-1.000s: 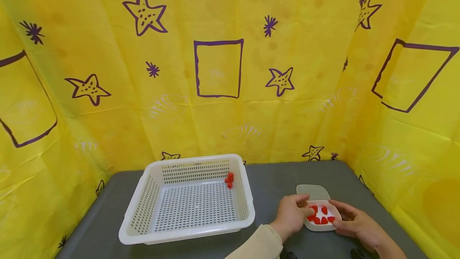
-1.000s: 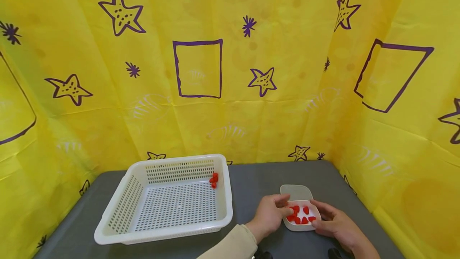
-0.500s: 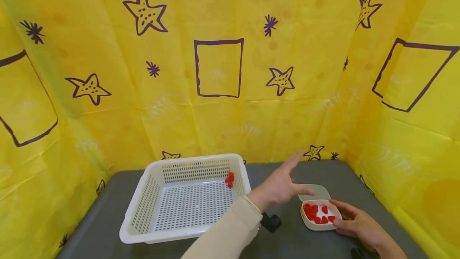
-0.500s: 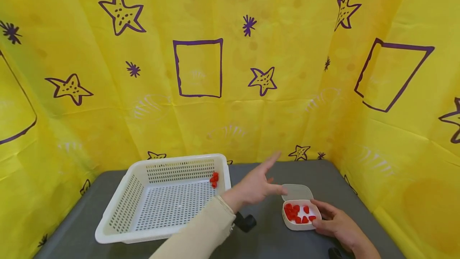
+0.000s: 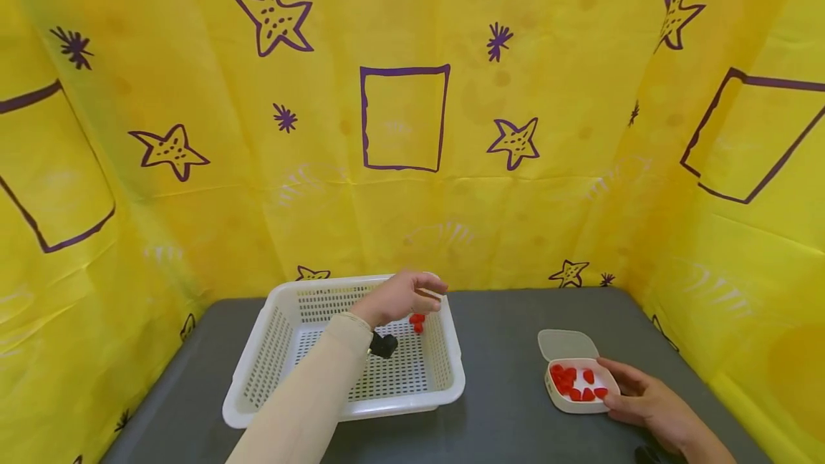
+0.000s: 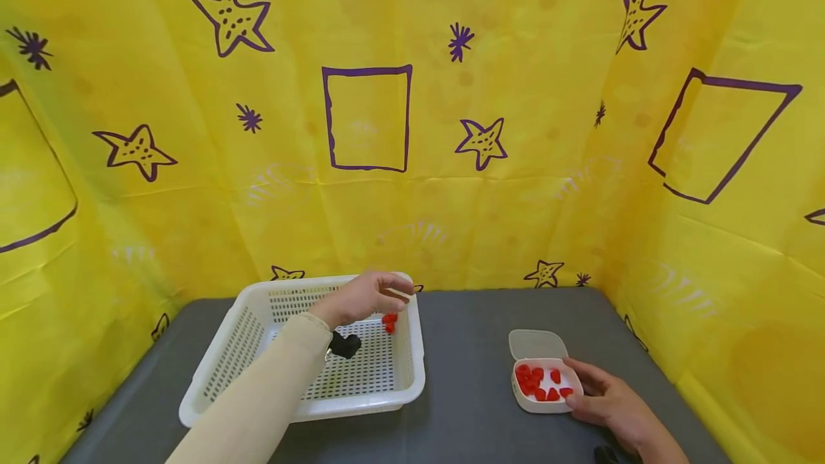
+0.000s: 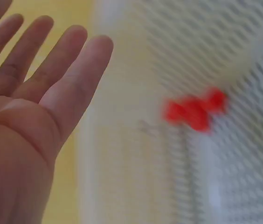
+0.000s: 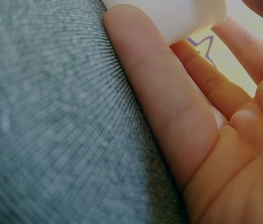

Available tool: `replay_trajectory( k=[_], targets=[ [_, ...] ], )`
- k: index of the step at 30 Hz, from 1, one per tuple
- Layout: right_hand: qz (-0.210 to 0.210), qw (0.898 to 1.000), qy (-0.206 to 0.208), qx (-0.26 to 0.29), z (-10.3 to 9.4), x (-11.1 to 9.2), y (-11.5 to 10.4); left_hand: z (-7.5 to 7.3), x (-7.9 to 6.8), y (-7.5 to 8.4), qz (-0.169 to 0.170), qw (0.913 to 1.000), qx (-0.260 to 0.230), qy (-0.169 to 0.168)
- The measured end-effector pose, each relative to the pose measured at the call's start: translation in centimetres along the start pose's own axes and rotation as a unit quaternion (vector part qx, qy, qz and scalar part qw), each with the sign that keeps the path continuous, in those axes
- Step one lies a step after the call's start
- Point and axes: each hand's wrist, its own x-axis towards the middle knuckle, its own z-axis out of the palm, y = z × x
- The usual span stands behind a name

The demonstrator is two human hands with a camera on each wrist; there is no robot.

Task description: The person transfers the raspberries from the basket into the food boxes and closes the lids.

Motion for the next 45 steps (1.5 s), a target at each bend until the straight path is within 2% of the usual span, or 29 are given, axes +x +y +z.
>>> replay_trajectory(
  k=[4,7,13,16,20,23,27,35,37,42,45],
  targets=[
    [-0.001,1.000,-0.002,0.005,-0.1,-0.2,0.2,-0.3,0.1,-3.0,-0.044,0.9988,-0.009,0.018],
    [-0.005,1.000,-0.004,0.013,-0.1,-0.2,0.2,-0.3,0.2,-4.3,-0.068,0.9975,0.000,0.021],
    [-0.010,1.000,-0.001,0.011,0.1,-0.1,0.2,-0.8,-0.3,-5.4,-0.112,0.9893,0.093,-0.005],
    [-0.009,1.000,0.000,0.004,0.2,0.0,0.2,-1.3,-0.6,-5.8,-0.124,0.9830,0.134,0.018],
    [-0.004,1.000,0.004,0.001,0.1,0.0,0.2,-1.9,-0.9,-6.3,-0.152,0.9737,0.160,0.055],
    [-0.001,1.000,0.006,-0.003,0.1,0.0,0.3,-2.0,-1.1,-6.6,-0.166,0.9715,0.164,0.045],
    [-0.001,1.000,0.008,-0.006,0.0,0.0,0.3,-1.7,-1.1,-7.0,-0.159,0.9722,0.171,0.019],
    [-0.013,1.000,0.004,-0.003,-0.1,-0.1,0.3,-0.8,-0.6,-7.9,-0.125,0.9766,0.174,0.016],
    [-0.014,1.000,0.004,-0.003,-0.1,-0.1,0.3,-0.8,-0.5,-7.9,-0.127,0.9768,0.172,0.016],
    [-0.012,1.000,0.005,-0.004,-0.1,0.0,0.2,-0.8,-0.6,-7.6,-0.152,0.9692,0.191,0.029],
    [-0.010,1.000,0.006,-0.005,-0.1,-0.1,0.2,-0.6,-0.6,-7.5,-0.149,0.9645,0.216,0.028]
  ],
)
